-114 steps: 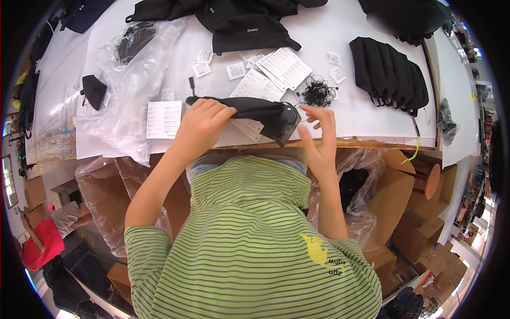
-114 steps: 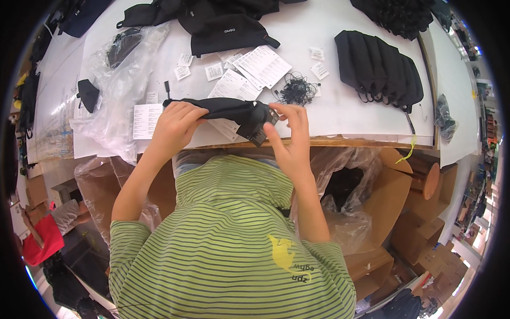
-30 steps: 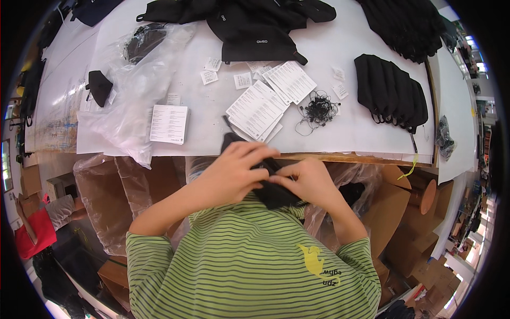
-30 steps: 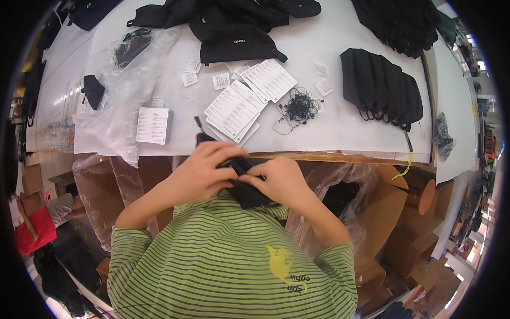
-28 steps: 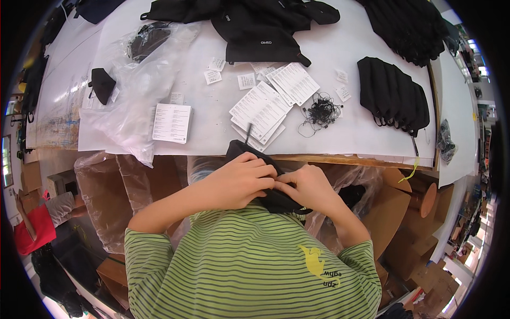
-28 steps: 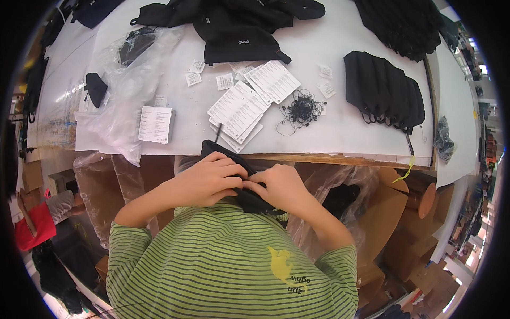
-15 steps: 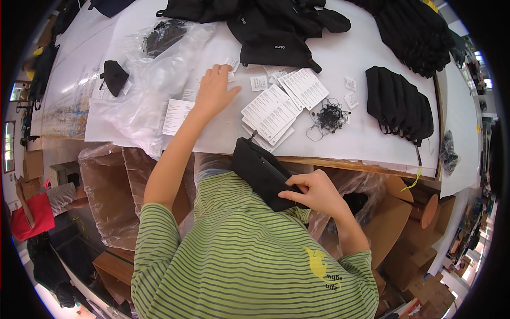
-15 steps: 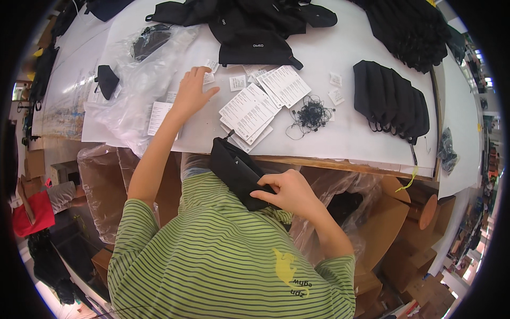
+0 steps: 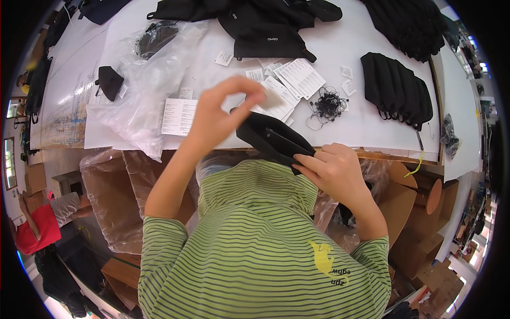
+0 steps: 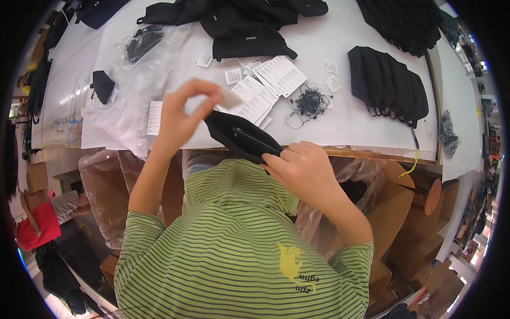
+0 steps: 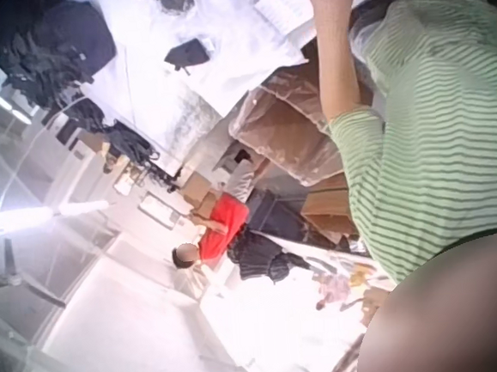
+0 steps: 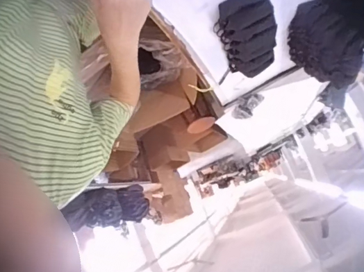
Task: Put plastic tags on black pouches and stack them.
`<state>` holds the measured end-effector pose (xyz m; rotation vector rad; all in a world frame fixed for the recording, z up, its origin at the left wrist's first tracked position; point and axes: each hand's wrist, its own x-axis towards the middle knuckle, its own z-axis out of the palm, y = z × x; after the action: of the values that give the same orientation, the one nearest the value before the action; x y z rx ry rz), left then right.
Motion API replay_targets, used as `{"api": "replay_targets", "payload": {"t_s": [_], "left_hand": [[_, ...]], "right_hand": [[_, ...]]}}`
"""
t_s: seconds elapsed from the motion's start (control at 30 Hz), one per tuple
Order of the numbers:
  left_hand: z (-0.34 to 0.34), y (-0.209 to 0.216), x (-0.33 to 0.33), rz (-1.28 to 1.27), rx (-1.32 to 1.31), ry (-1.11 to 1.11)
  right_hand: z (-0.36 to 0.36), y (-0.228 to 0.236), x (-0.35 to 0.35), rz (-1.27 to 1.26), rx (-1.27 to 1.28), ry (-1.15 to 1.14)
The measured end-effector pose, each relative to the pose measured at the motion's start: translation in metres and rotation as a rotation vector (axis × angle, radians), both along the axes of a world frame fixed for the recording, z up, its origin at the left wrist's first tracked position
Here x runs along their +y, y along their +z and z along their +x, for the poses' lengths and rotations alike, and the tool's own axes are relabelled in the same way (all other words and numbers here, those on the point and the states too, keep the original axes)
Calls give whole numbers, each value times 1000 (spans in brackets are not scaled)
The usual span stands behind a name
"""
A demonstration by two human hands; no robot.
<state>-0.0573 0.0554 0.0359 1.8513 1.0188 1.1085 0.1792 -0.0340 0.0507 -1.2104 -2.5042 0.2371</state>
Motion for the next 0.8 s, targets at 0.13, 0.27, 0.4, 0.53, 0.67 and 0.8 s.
{"api": "replay_targets", "payload": {"t_s": [0.13,0.27,0.4,0.53,0.67,0.8], "left_hand": [[10,9,-24,181,289,-268],[11,4,-33,174,386,-237],[9,0,-38,305,488,-229],[9,-9,-43,345,483,-236],[7,-9,-45,288,493,-293],[6,-19,-50,250,486,-271]], "right_hand": [[-2,5,3,52,-18,-28],[-2,7,2,72,-32,-42],[-2,3,3,111,23,-49],[-5,4,2,66,120,-149],[0,-11,1,-8,164,-122],[1,-20,1,-66,233,-160]]}}
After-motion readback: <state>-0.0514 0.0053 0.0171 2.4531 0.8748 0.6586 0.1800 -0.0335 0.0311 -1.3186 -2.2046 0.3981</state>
